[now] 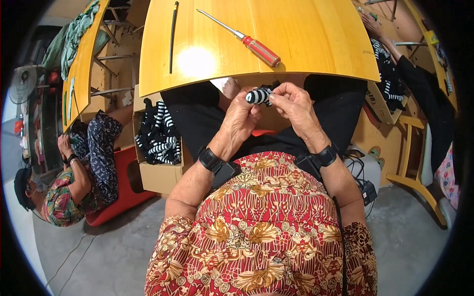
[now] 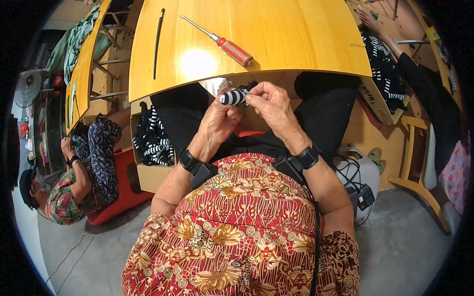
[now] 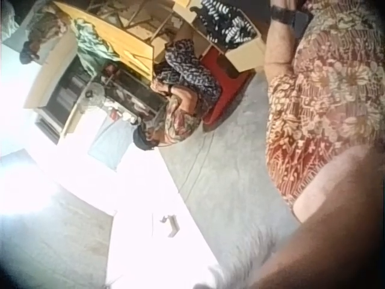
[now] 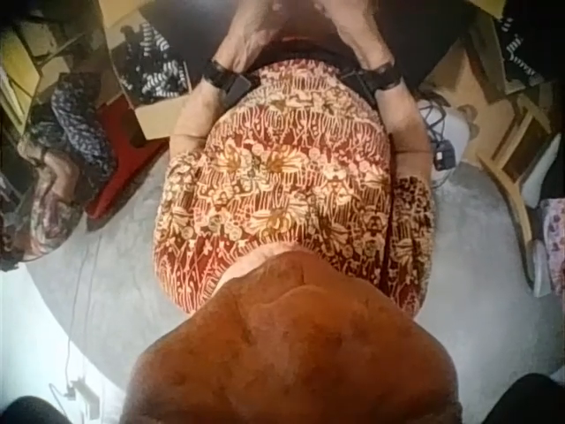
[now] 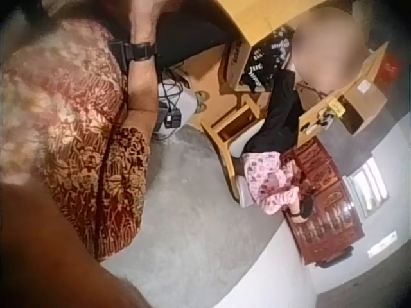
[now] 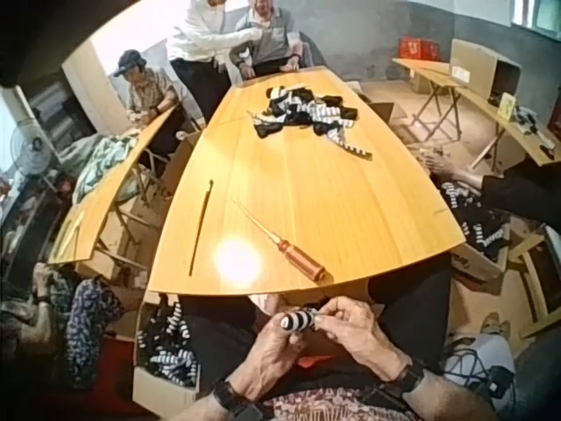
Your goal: Wrapping and securing striped fabric onto small circular components using a screwdriver.
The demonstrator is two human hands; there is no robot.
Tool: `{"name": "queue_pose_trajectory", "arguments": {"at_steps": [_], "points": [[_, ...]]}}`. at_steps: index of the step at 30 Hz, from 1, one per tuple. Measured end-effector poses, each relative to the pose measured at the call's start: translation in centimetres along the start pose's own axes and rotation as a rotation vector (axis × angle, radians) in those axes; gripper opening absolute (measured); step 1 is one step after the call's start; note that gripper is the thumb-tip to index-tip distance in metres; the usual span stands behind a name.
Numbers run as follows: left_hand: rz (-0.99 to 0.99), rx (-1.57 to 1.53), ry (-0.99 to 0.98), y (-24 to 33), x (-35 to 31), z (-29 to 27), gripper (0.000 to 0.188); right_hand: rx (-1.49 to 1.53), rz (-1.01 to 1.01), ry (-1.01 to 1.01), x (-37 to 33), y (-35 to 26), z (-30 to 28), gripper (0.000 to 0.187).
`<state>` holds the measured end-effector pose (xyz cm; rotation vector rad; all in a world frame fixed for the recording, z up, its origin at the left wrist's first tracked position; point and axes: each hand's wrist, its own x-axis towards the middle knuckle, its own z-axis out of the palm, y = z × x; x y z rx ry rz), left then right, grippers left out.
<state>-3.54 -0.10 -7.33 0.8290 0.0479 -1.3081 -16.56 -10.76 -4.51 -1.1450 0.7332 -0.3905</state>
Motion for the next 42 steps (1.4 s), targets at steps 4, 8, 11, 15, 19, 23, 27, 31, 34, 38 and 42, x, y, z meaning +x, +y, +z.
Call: {"name": "queue_pose_trajectory", "arguments": {"at_steps": [4,8,11,15,19,23,27,31,34,38,42], "points": [[0.000,-0.084,-0.049,0.3,-0.3,0.6,0.014,-0.182,-0.175,0.090,0.1,-0.3,0.9,0.006],[-0.018,-0.002,-0.076,0.2,-0.3,0.7,0.009,-0.157,-0.118,0.148,0.1,-0.1,0.3,0.007],[-0.037,0.017,-0.120,0.4,-0.5,1.0,0.008,-0.151,-0.114,0.124,0.3,0.1,0.1,0.006],[0.009,0.181,-0.236,0.5,-1.2,2.0,0.014,-0.048,-0.092,0.107,0.2,0.1,-0.3,0.004],[0.075,0.329,-0.283,1.8,-2.5,3.7,0.033,0.122,-0.063,0.050,-0.2,-0.5,-0.4,0.002],[0.132,0.255,-0.269,1.1,-1.6,3.2,0.031,0.400,0.070,-0.140,-0.4,-0.1,-0.9,0.009],[0.094,0.205,-0.185,1.4,-1.5,2.5,0.019,0.444,0.006,-0.219,-0.4,0.4,-1.5,0.010],[0.089,0.276,-0.167,1.4,-2.0,2.9,0.023,0.394,-0.111,-0.141,-0.6,-0.5,-1.2,0.008],[0.130,0.383,-0.187,1.5,-2.0,3.6,0.025,0.394,-0.114,-0.060,-0.8,-0.7,-0.6,0.007],[0.062,0.434,-0.195,1.9,-2.5,3.8,0.023,0.319,-0.130,-0.068,-1.4,-1.7,-0.5,0.006],[0.044,0.521,-0.258,2.0,-2.6,3.5,0.015,0.218,-0.184,-0.082,-1.3,-1.4,-0.4,0.005]]}}
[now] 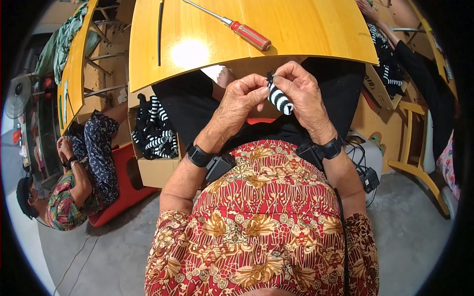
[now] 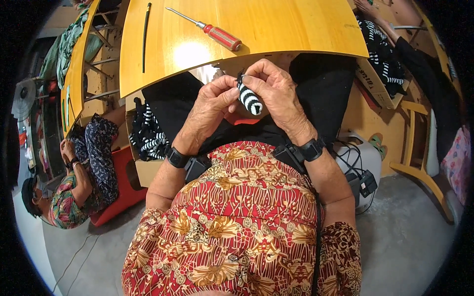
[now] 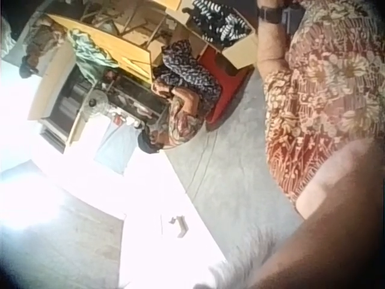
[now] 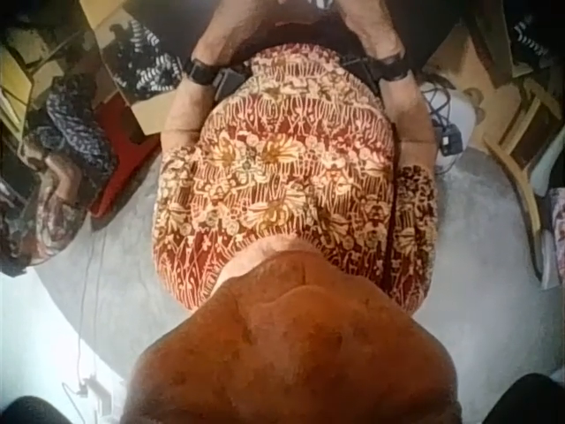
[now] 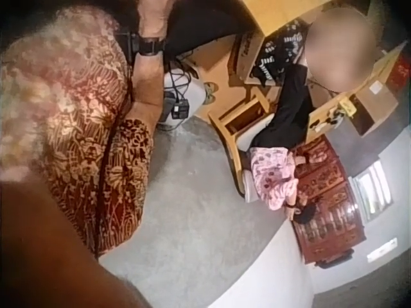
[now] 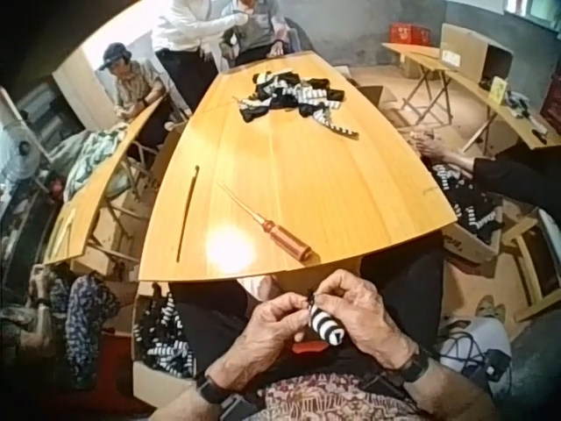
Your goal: Wrapping and securing striped fabric onto small circular components using a screwdriver.
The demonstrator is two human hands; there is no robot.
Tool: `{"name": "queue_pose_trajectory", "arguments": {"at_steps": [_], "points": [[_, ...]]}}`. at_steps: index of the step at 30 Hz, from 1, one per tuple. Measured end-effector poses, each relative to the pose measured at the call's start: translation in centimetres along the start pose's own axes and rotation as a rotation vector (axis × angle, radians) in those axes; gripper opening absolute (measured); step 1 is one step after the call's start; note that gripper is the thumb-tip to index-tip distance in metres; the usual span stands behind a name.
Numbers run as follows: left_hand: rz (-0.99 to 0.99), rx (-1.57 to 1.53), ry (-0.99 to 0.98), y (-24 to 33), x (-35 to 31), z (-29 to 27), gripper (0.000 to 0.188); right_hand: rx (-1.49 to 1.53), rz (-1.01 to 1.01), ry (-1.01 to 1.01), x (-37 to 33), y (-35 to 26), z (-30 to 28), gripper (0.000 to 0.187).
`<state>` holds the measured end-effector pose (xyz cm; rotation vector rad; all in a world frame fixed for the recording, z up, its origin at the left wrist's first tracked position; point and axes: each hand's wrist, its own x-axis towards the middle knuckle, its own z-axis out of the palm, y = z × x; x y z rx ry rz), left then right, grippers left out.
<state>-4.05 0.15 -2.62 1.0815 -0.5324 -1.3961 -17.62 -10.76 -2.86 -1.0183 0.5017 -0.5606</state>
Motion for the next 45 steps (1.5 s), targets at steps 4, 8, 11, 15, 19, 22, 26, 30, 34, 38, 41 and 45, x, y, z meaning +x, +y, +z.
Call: {"name": "queue_pose_trajectory", "arguments": {"at_steps": [4,8,11,15,19,22,26,30,34,38,41,45], "points": [[0.064,-0.018,0.163,-0.7,0.4,0.1,0.008,0.079,0.123,0.023,0.8,1.6,-0.9,0.005],[0.156,0.103,0.258,-0.8,0.8,-0.1,0.007,-0.009,0.128,0.016,0.5,1.2,-0.6,0.012],[0.173,0.149,0.284,-0.5,1.0,-0.3,0.005,-0.014,0.186,-0.070,0.5,1.4,-0.7,0.013],[0.240,0.318,0.320,-0.4,1.3,-0.5,0.003,0.016,0.288,-0.022,0.5,1.6,-0.6,0.011],[0.392,0.538,0.320,-0.7,1.5,-0.4,0.005,0.120,0.191,-0.058,0.5,1.5,-0.5,0.010],[0.329,0.404,0.279,-0.3,1.1,0.0,0.004,0.116,0.147,-0.025,0.5,0.8,-0.4,0.010],[0.116,-0.092,0.272,-0.9,1.6,-0.1,0.007,0.202,0.150,0.076,0.7,0.5,0.4,0.011],[-0.034,-0.416,0.213,-1.2,1.8,-0.3,0.009,-0.298,-0.018,0.120,1.2,1.0,0.4,0.012],[-0.062,-0.525,0.083,-1.6,2.0,-0.6,0.014,-0.068,0.086,0.130,1.3,1.9,-0.2,0.011],[-0.018,-0.448,0.119,-1.8,1.4,0.3,0.021,0.133,0.232,0.152,1.8,2.2,-0.4,0.007],[0.058,-0.310,0.102,-0.1,0.7,1.2,0.033,0.135,0.182,0.150,1.6,2.3,-0.1,0.005],[0.053,-0.172,0.043,0.8,0.2,1.3,0.031,0.190,0.124,0.074,1.3,2.3,0.0,0.004]]}}
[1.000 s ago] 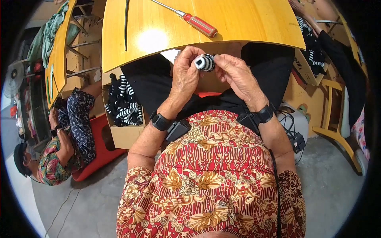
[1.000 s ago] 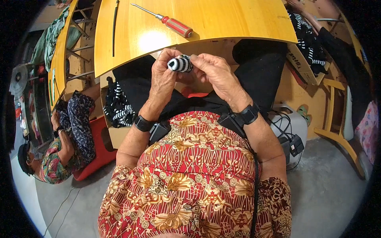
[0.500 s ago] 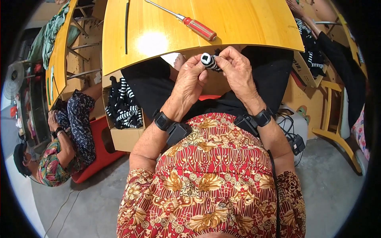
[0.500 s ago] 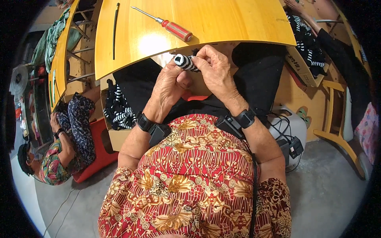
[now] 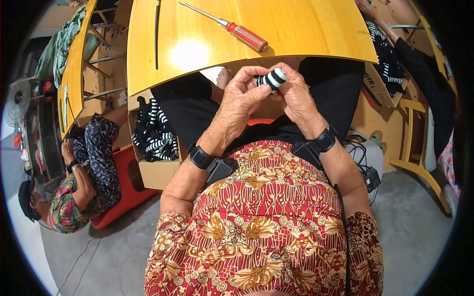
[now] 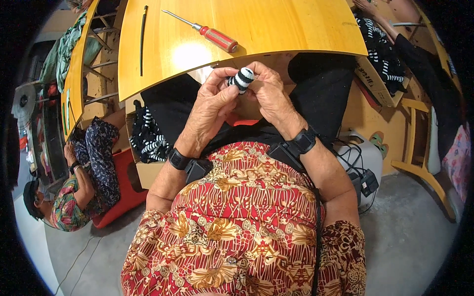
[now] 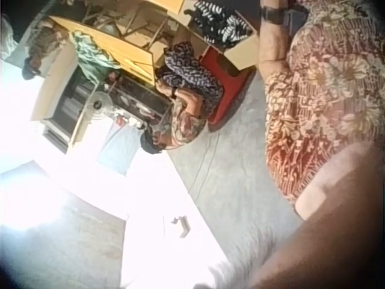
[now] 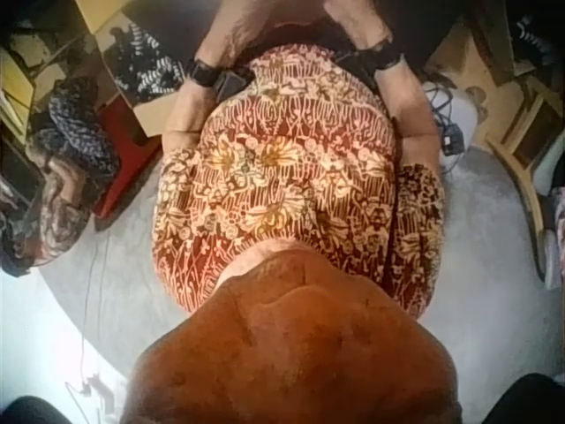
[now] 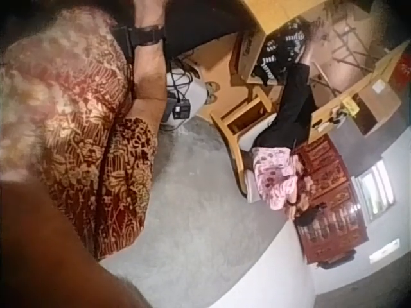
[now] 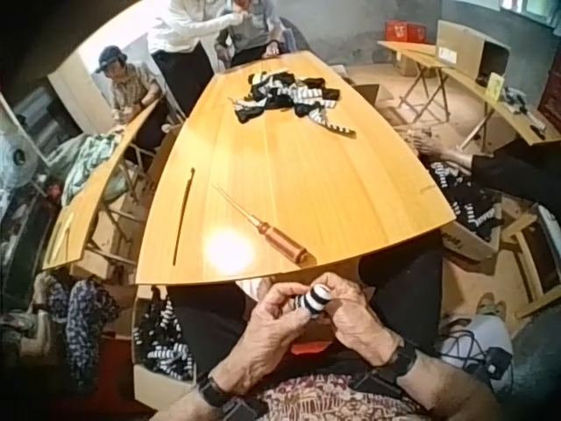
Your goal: Wrapping and securing striped fabric onto small circular components using a screwdriver.
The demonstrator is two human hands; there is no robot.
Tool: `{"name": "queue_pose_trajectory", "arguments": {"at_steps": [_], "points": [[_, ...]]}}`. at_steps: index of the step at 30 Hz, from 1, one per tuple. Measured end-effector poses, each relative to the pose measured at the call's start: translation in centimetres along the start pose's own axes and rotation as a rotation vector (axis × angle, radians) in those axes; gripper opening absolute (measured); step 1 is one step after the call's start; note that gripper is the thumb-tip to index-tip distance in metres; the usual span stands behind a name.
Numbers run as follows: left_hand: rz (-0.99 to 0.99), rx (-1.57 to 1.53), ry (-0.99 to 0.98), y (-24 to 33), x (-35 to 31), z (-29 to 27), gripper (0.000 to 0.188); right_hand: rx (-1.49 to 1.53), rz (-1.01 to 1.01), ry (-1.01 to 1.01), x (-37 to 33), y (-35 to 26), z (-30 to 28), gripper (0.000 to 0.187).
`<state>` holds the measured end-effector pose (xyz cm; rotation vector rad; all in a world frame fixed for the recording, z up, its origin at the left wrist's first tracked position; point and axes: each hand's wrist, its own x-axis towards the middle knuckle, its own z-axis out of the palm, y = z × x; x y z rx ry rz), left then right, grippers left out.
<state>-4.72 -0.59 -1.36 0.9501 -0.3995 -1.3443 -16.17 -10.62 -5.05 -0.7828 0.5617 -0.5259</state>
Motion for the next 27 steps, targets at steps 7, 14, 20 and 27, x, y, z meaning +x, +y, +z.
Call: {"name": "queue_pose_trajectory", "arguments": {"at_steps": [7,14,20,27], "points": [[-0.091,-0.242,0.101,-0.7,0.6,-3.2,0.026,-0.395,-0.032,0.035,-1.3,-2.0,-0.4,0.017],[-0.109,-0.145,0.014,-0.8,0.3,-3.5,0.021,-0.559,-0.296,-0.099,-2.2,-2.8,0.7,0.041],[-0.132,-0.132,-0.033,-1.2,0.0,-3.8,0.018,-0.745,-0.345,-0.106,-2.6,-3.2,1.1,0.025],[-0.144,-0.165,-0.024,-1.5,0.1,-3.4,0.018,-0.824,-0.442,-0.052,-2.8,-3.2,1.5,0.018]]}}
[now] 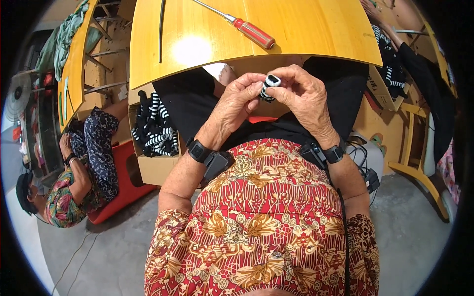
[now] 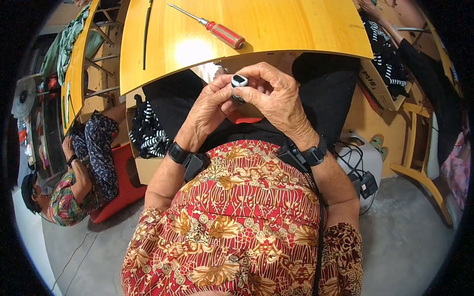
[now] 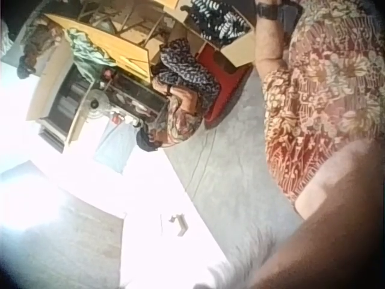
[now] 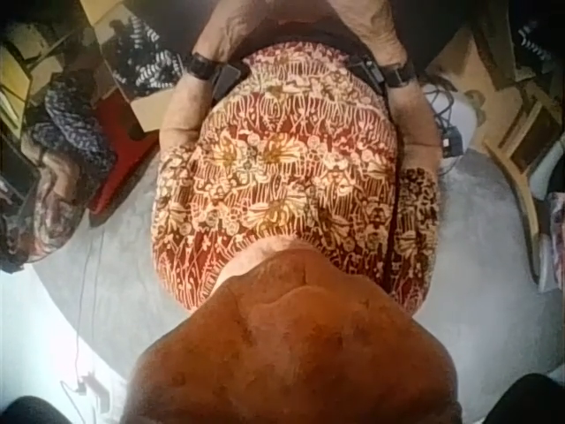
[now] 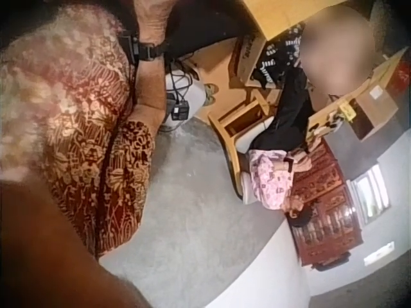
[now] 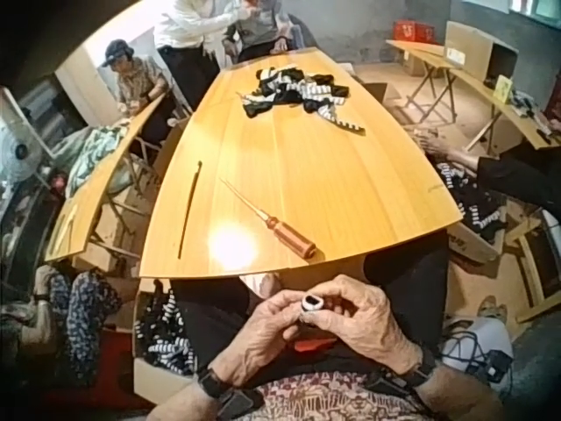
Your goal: Wrapping and securing striped fabric onto small circular components using a screwdriver.
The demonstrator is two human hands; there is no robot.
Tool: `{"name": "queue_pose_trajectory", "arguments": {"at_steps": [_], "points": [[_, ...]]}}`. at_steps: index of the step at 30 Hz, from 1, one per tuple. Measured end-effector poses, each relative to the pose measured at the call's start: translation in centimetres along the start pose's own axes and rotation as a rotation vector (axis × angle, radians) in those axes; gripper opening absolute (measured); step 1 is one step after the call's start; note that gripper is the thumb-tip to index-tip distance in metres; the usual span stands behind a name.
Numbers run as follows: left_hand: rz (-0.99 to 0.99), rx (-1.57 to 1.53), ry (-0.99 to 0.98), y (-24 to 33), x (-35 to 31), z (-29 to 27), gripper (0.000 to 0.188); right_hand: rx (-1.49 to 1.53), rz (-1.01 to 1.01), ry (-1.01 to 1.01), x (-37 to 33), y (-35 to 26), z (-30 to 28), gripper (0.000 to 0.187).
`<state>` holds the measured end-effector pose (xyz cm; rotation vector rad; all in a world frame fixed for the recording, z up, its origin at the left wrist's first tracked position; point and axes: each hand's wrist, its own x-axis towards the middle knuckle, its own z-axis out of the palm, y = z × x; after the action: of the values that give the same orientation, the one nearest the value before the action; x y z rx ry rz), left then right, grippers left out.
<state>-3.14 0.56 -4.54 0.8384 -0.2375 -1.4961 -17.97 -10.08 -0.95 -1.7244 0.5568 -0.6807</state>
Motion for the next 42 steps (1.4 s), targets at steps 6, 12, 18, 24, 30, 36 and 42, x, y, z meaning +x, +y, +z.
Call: {"name": "queue_pose_trajectory", "arguments": {"at_steps": [6,12,18,24,30,36,42], "points": [[0.045,0.036,-0.024,0.0,0.0,0.1,0.020,-0.113,-0.064,-0.058,0.2,-0.9,0.0,0.021],[0.033,0.049,-0.027,-0.1,0.1,-0.1,0.022,-0.144,-0.131,-0.036,0.1,-1.1,0.3,0.023],[0.073,0.036,-0.081,-0.2,0.1,-0.1,0.028,-0.210,-0.258,-0.039,0.2,-1.5,0.5,0.031],[0.075,0.004,-0.115,-0.4,0.1,-0.3,0.027,-0.260,-0.418,0.031,0.5,-1.4,0.6,0.032],[0.143,0.400,-0.018,1.2,-1.0,0.8,0.032,-0.227,-0.318,0.056,0.1,-2.0,0.5,0.027],[0.350,0.909,-0.094,3.8,-3.5,3.0,0.045,-0.194,-0.234,0.049,0.2,-3.3,0.9,0.019],[0.401,0.908,0.051,3.6,-3.7,1.5,0.026,-0.405,-0.374,0.025,4.9,-4.7,0.2,0.024]]}}
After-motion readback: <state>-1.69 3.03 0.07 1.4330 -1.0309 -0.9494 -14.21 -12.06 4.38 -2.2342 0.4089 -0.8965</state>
